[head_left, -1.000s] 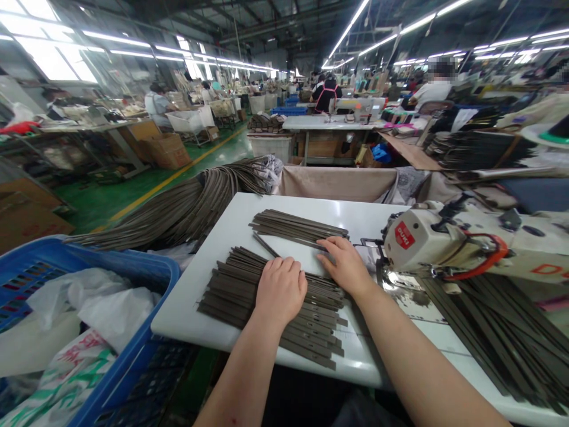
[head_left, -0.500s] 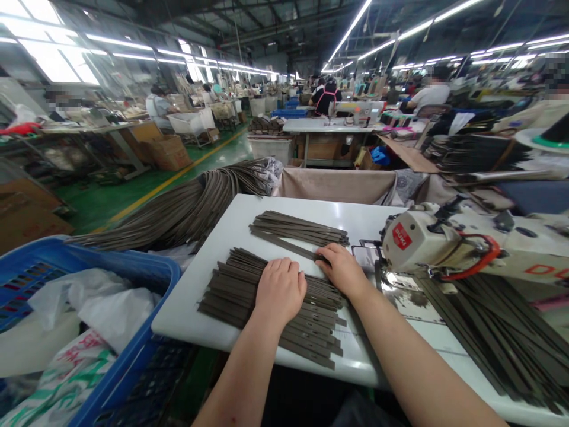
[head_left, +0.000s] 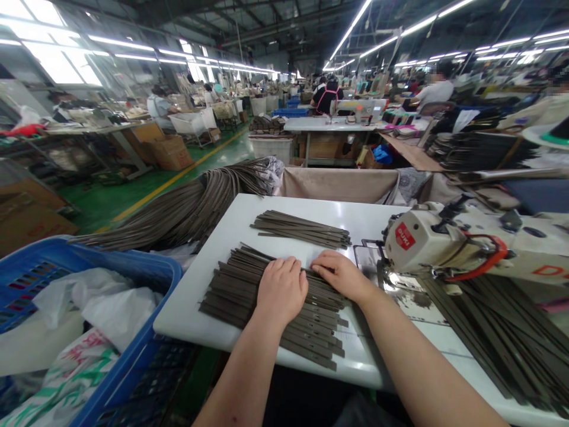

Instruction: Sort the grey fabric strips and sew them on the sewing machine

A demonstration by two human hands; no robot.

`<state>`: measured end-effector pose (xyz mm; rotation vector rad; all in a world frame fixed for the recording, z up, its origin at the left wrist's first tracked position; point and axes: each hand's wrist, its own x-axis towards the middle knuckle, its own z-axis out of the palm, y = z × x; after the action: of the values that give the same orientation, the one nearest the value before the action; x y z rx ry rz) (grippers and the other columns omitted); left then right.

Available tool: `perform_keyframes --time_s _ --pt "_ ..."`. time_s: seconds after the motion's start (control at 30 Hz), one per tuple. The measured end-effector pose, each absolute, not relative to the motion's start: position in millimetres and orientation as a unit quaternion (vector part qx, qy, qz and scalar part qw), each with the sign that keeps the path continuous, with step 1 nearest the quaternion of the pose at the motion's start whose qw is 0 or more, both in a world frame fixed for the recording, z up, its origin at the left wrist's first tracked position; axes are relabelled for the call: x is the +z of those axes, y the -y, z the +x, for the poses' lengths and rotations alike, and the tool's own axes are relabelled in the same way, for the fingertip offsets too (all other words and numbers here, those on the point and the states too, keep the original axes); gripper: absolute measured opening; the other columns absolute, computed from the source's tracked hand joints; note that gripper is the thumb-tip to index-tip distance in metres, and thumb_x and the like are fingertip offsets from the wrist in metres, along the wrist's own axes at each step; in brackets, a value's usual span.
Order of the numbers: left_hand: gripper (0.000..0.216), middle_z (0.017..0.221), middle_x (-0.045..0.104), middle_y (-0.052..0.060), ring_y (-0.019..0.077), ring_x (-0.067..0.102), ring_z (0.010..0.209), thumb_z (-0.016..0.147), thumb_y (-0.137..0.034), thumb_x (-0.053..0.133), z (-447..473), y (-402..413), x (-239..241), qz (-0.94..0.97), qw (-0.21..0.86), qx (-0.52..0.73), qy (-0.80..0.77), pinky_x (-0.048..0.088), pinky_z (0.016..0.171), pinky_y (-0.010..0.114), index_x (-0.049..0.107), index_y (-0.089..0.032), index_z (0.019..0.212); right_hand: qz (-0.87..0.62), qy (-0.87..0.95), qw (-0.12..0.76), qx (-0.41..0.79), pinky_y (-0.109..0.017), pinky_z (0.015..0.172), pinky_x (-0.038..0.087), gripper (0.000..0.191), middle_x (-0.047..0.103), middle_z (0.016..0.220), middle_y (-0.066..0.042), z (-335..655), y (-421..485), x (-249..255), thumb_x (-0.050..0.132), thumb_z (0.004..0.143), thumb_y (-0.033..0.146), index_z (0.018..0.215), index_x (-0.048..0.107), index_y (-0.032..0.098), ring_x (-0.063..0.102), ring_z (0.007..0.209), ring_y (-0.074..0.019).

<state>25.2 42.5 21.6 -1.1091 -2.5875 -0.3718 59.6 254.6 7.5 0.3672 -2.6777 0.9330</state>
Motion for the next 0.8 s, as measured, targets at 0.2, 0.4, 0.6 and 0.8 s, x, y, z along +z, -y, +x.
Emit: perform_keyframes --time_s 0.2,0.4,0.6,0.8 --pt "0.015 0.099 0.068 0.007 0.0277 0.059 0.097 0.103 -0.026 0.051 26.2 -42.6 24.4 -0.385 0.151 -0.125 0.902 0.046 0.091 0.047 0.063 -0.022 0.096 0.003 0.964 0.218 0.149 -0.049 0.108 0.049 0.046 0.065 0.131 -0.017 49.9 -261.7 1.5 0.069 0.093 0.026 0.138 0.064 0.016 0.059 0.120 -0.0331" --pt "0.012 0.099 0.065 0.008 0.0277 0.058 0.105 0.101 -0.024 0.053 25.9 -42.1 24.3 -0.391 0.169 -0.137 0.894 0.044 0.105 0.047 0.062 -0.021 0.094 0.002 0.978 0.178 0.110 -0.040 0.095 0.052 0.023 0.071 0.109 -0.011 50.9 -258.8 -0.1 0.067 0.095 0.020 0.117 0.074 0.020 0.062 0.102 -0.0279" --pt "0.015 0.097 0.063 0.008 0.0274 0.061 0.096 0.102 -0.026 0.051 24.8 -43.1 20.2 -0.385 0.150 -0.125 0.902 0.049 0.093 0.045 0.061 -0.021 0.094 0.008 0.972 0.199 0.121 -0.034 0.086 0.051 0.020 0.072 0.096 -0.009 51.2 -258.8 -3.2 0.059 0.100 0.017 0.105 0.078 0.021 0.063 0.092 -0.0236" --pt "0.022 0.117 0.067 0.012 0.0287 0.062 0.105 0.102 -0.026 0.050 25.7 -43.3 18.7 -0.371 0.159 -0.132 0.905 0.049 0.099 0.046 0.063 -0.016 0.117 0.006 0.956 0.241 0.165 -0.035 0.086 0.052 0.026 0.070 0.097 -0.010 53.5 -259.1 -2.9 0.052 0.101 0.015 0.108 0.077 0.020 0.064 0.093 -0.0240"
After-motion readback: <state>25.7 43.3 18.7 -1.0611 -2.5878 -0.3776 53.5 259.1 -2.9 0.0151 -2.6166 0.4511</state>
